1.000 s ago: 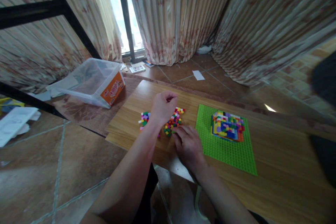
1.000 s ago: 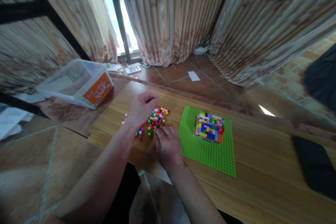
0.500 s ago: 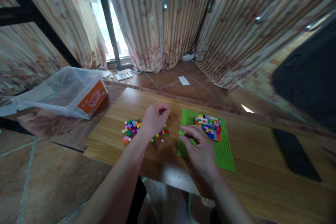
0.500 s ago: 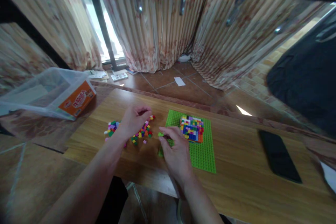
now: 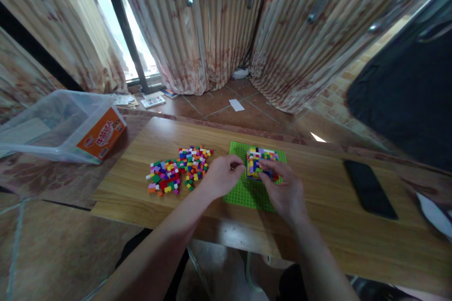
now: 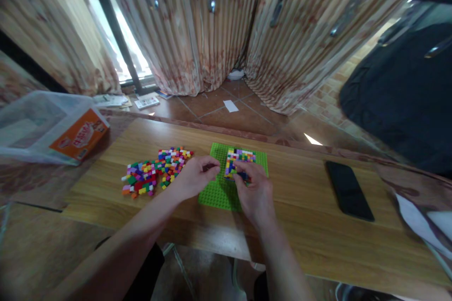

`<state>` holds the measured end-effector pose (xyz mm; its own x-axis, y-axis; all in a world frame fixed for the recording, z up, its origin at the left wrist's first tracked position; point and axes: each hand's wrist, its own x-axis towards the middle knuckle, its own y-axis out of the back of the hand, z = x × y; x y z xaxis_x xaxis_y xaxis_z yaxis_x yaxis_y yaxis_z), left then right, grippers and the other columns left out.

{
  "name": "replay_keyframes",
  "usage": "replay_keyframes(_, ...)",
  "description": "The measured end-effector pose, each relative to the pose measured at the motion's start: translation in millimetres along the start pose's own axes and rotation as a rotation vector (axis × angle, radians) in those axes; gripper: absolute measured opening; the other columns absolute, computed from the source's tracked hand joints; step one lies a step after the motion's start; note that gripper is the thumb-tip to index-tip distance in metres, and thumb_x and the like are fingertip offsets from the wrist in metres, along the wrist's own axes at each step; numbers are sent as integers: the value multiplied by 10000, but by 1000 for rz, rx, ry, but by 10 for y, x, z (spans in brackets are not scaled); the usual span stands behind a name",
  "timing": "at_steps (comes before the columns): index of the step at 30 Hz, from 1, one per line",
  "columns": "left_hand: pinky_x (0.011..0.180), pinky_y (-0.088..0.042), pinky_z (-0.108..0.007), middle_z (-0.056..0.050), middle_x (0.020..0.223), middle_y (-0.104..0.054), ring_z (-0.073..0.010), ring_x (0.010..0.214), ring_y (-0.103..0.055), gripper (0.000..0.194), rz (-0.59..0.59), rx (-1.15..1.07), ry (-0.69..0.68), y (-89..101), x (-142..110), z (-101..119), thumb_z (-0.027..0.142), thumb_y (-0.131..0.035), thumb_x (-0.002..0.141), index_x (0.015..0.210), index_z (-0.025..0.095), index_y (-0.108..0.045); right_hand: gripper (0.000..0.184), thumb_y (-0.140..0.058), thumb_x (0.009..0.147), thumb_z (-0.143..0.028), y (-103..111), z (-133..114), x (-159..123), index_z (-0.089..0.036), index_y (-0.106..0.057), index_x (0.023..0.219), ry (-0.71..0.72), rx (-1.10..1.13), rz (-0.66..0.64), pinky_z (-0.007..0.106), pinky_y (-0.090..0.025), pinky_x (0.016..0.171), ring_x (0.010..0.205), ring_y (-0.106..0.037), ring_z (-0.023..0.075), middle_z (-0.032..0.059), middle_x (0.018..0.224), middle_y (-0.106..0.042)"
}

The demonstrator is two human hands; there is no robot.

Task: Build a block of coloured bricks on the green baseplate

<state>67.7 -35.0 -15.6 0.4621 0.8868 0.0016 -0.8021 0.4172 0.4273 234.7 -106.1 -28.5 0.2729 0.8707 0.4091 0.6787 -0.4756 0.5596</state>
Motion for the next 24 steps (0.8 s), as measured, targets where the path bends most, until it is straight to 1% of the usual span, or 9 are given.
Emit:
replay_keyframes(3, 604, -466, -236, -21, 727, -704, -147, 659, -613, 154, -11, -11, 2, -83, 21, -12, 221, -565, 832, 806, 172, -709, 228, -642, 808, -242, -17, 8, -14, -249, -724, 1020, 6, 12, -5, 421, -526, 847, 897, -655, 218, 54, 945, -722)
replay_keyframes(7, 613, -483, -241, -25, 761, -718, -152, 682, -634, 176, -18, -37, -32, -157, 45, -54, 272, -568, 850, 813, 180, -714, 216, -631, 820, -253, -11, 26, -24, -263, -718, 1018, 39, 21, -28, 408, -529, 832, 904, -649, 218, 42, 925, -717)
replay_keyframes(12, 595, -469, -248, -34, 777, -721, -157, 674, -634, 189, 5, -41, -30, -170, 49, -45, 299, -581, 853, 820, 176, -720, 241, -608, 835, -208, -14, 22, -21, -274, -705, 1046, 125, -47, -54, 423, -515, 872, 936, -645, 225, 36, 943, -720)
replay_keyframes(15, 572, -429, -255, -31, 742, -705, -157, 644, -610, 195, 13, 15, 3, -177, 45, -4, 328, -614, 832, 847, 166, -722, 265, -598, 835, -179, -24, 0, -18, -267, -697, 1065, 152, -59, -59, 411, -514, 873, 938, -643, 222, 39, 959, -719)
replay_keyframes(19, 578, -395, -258, -24, 742, -697, -151, 641, -593, 220, 58, 82, 49, -213, 48, 35, 359, -651, 799, 875, 162, -715, 287, -581, 824, -152, -39, -25, -19, -265, -697, 1061, 136, -47, -36, 417, -511, 882, 922, -640, 221, 38, 935, -711)
replay_keyframes(24, 582, -389, -253, -22, 726, -697, -141, 624, -585, 191, 91, 56, 90, -255, 48, 59, 321, -659, 785, 870, 159, -715, 262, -612, 814, -179, -38, -7, -25, -261, -703, 1046, 97, -61, -27, 415, -511, 877, 940, -640, 226, 47, 968, -712)
